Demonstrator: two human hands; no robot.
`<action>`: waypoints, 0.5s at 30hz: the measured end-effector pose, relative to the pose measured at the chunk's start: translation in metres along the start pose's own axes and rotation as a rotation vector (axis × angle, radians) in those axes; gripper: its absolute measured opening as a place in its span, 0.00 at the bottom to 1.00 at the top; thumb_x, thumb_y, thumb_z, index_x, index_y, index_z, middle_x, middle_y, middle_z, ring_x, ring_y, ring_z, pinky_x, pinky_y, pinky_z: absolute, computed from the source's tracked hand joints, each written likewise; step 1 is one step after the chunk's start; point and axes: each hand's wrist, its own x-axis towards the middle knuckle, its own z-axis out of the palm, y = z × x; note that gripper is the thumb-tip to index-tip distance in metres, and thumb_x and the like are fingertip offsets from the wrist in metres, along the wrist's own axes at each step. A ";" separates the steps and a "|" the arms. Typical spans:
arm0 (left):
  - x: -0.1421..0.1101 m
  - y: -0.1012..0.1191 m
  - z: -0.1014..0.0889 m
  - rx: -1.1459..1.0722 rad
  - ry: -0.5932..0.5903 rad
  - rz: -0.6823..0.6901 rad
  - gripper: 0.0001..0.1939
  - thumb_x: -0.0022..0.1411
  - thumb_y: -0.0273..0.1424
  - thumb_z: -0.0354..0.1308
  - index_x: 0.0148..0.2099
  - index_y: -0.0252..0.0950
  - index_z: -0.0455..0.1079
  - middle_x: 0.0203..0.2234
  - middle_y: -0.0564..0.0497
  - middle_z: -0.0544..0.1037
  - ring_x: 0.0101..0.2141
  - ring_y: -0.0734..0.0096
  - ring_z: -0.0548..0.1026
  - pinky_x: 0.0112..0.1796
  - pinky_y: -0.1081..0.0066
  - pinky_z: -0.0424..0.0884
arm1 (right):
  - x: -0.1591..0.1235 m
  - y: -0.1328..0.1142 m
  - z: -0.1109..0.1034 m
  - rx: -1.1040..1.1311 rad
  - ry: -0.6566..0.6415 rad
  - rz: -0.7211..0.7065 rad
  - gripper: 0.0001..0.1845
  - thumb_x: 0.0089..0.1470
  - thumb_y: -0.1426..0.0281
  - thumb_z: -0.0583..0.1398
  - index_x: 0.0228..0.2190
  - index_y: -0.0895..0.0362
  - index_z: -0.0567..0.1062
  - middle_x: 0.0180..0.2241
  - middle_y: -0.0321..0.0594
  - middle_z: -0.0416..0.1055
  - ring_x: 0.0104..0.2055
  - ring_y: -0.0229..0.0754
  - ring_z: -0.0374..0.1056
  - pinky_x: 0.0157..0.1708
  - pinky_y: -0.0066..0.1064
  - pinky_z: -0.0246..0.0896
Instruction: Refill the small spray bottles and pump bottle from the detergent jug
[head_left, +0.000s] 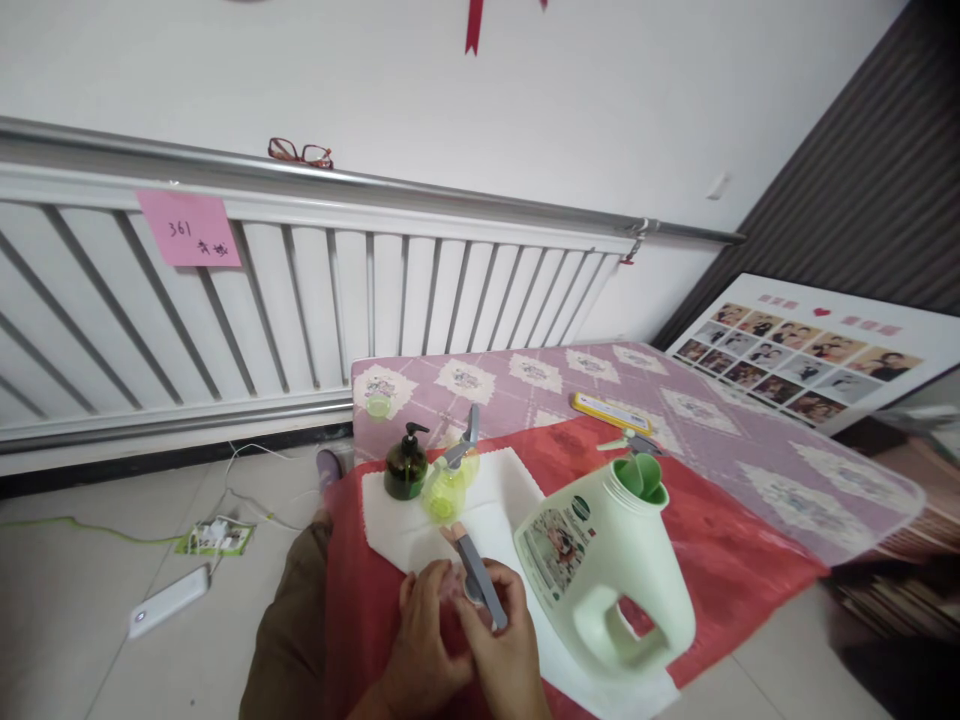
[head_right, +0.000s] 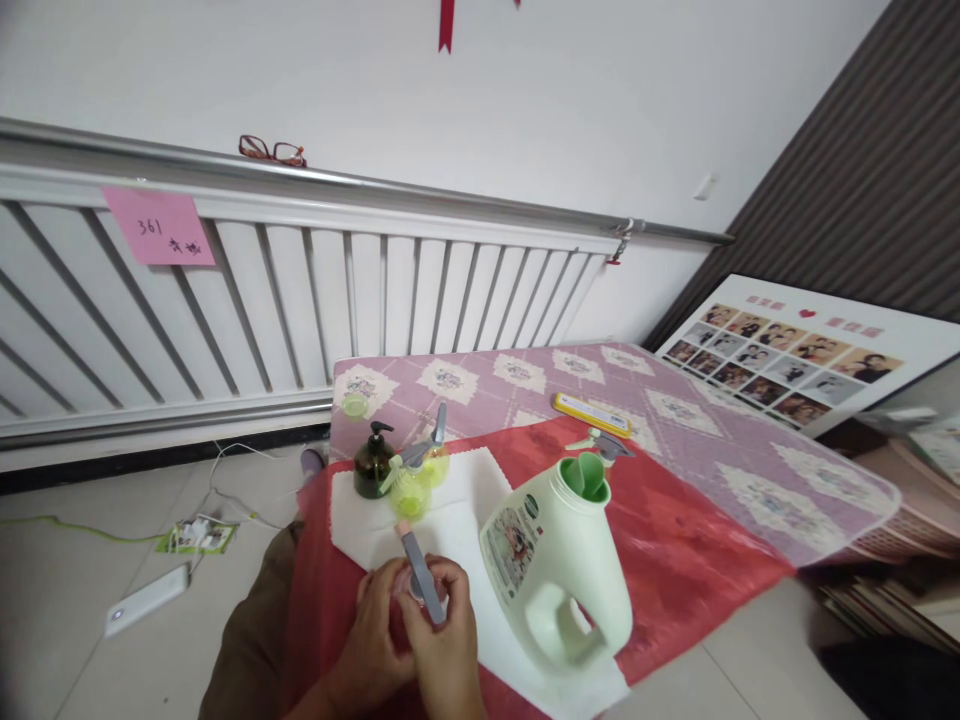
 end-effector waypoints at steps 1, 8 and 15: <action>0.000 0.000 0.000 -0.002 0.002 0.011 0.33 0.51 0.34 0.57 0.58 0.33 0.57 0.51 0.38 0.70 0.52 0.53 0.69 0.53 0.51 0.63 | 0.000 -0.001 0.000 -0.001 -0.030 0.001 0.11 0.47 0.67 0.62 0.34 0.52 0.67 0.37 0.39 0.73 0.40 0.45 0.72 0.40 0.34 0.70; 0.000 0.002 -0.001 0.002 0.044 0.064 0.25 0.52 0.35 0.58 0.53 0.34 0.62 0.46 0.39 0.73 0.50 0.53 0.71 0.51 0.48 0.66 | -0.005 0.002 -0.006 -0.031 -0.124 -0.085 0.21 0.50 0.67 0.60 0.48 0.52 0.66 0.48 0.44 0.70 0.52 0.47 0.67 0.53 0.40 0.62; -0.001 0.000 0.002 -0.017 0.077 0.053 0.26 0.53 0.34 0.57 0.55 0.35 0.62 0.47 0.39 0.73 0.50 0.52 0.71 0.50 0.48 0.67 | -0.003 0.005 0.000 -0.071 -0.028 -0.045 0.17 0.48 0.65 0.62 0.41 0.53 0.71 0.43 0.44 0.74 0.47 0.48 0.71 0.49 0.41 0.67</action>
